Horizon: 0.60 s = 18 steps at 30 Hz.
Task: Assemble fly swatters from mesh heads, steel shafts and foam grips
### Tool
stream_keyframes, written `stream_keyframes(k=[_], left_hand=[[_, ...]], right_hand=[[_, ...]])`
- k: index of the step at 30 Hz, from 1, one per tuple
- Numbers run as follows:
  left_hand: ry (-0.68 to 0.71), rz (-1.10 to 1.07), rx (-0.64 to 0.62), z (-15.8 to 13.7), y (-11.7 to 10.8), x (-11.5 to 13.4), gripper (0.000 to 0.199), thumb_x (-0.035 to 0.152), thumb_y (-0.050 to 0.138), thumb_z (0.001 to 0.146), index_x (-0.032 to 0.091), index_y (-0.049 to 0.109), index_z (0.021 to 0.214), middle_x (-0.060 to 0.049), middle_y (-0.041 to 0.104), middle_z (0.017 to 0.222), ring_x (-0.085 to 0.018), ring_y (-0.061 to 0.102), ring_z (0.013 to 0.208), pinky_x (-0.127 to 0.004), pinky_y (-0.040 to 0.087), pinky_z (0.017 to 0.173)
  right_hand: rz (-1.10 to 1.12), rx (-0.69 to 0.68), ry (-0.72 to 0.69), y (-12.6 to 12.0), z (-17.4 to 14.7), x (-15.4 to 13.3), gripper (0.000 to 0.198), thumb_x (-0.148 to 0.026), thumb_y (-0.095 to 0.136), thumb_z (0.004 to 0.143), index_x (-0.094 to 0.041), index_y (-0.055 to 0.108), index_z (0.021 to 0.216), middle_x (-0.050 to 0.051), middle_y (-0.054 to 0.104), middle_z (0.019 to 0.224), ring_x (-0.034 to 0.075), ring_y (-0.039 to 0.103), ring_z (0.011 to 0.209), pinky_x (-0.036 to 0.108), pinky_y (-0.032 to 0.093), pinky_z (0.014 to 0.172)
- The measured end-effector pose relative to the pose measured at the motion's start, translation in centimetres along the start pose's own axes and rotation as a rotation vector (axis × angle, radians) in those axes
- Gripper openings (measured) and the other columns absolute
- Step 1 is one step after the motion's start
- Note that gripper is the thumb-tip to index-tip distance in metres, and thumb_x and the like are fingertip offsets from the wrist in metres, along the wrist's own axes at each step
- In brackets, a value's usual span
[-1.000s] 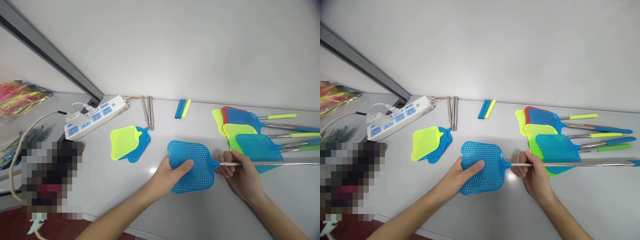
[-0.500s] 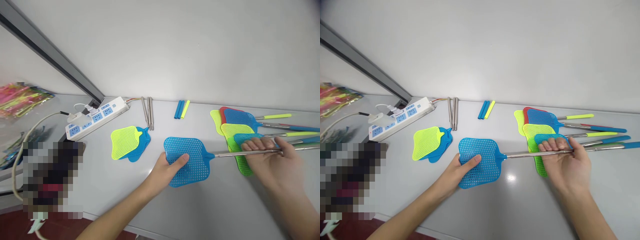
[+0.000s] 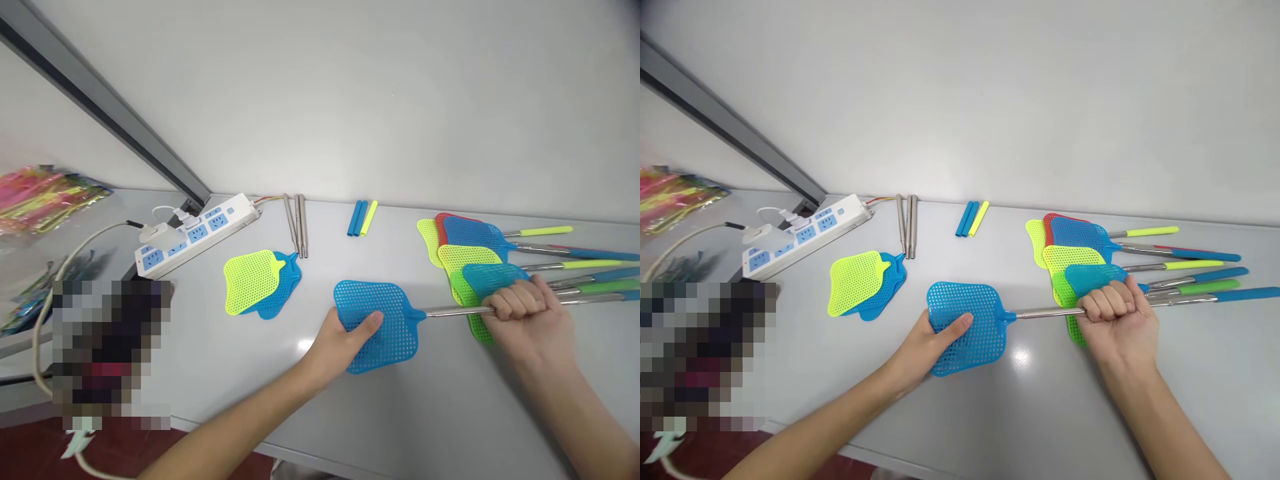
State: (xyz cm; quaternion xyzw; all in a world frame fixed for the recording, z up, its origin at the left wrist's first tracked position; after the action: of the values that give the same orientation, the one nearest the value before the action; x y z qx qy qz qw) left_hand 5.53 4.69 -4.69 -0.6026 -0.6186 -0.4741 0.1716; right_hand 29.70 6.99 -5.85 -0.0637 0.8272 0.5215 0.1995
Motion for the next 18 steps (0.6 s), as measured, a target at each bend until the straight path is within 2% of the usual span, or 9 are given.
stream_keyframes(k=[4,11,15,18], left_hand=[[-0.01,-0.03,0.001,0.1,-0.1,-0.1,0.04,0.036,0.061,0.072,0.017,0.057,0.106,-0.01,0.06,0.109,-0.025,0.057,0.098,-0.039,0.046,0.084],[0.003,-0.074,-0.037,0.2,0.2,0.3,0.039,0.035,0.061,0.072,0.017,0.057,0.107,-0.01,0.062,0.107,-0.024,0.059,0.094,-0.04,0.045,0.084],[0.003,-0.069,-0.063,0.2,0.9,0.2,0.043,0.037,0.061,0.072,0.015,0.057,0.109,-0.012,0.06,0.109,-0.025,0.057,0.097,-0.039,0.044,0.086],[0.002,-0.066,-0.079,0.3,1.3,0.0,0.045,0.038,0.061,0.072,0.014,0.056,0.109,-0.012,0.06,0.109,-0.025,0.056,0.099,-0.039,0.044,0.086]], right_hand=[[-0.006,-0.099,0.019,0.6,-0.3,0.4,0.038,-0.017,0.036,0.082,-0.021,0.006,0.06,-0.006,0.005,0.046,0.01,0.007,0.038,0.026,0.02,0.034],[0.037,-0.134,0.015,1.8,-0.8,0.2,0.035,-0.016,0.034,0.081,-0.022,0.005,0.061,-0.006,0.009,0.047,0.01,0.012,0.038,0.025,0.023,0.034],[0.027,-0.159,0.045,2.6,-0.5,-1.5,0.033,-0.014,0.033,0.079,-0.022,0.007,0.06,-0.006,0.013,0.047,0.01,0.02,0.038,0.026,0.026,0.035],[0.057,-0.14,-0.015,2.2,0.2,-4.2,0.029,-0.012,0.027,0.077,-0.023,0.007,0.059,-0.005,0.018,0.045,0.011,0.024,0.037,0.027,0.029,0.037]])
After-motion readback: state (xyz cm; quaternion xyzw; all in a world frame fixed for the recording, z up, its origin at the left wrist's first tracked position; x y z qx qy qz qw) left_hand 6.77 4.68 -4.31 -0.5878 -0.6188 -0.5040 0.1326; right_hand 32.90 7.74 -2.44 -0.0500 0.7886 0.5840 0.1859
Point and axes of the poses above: each hand's wrist, its own z-axis towards the middle knuckle, its own y-axis out of the palm, x = y × z, the point moved 9 cm from there along z, towards the middle knuckle
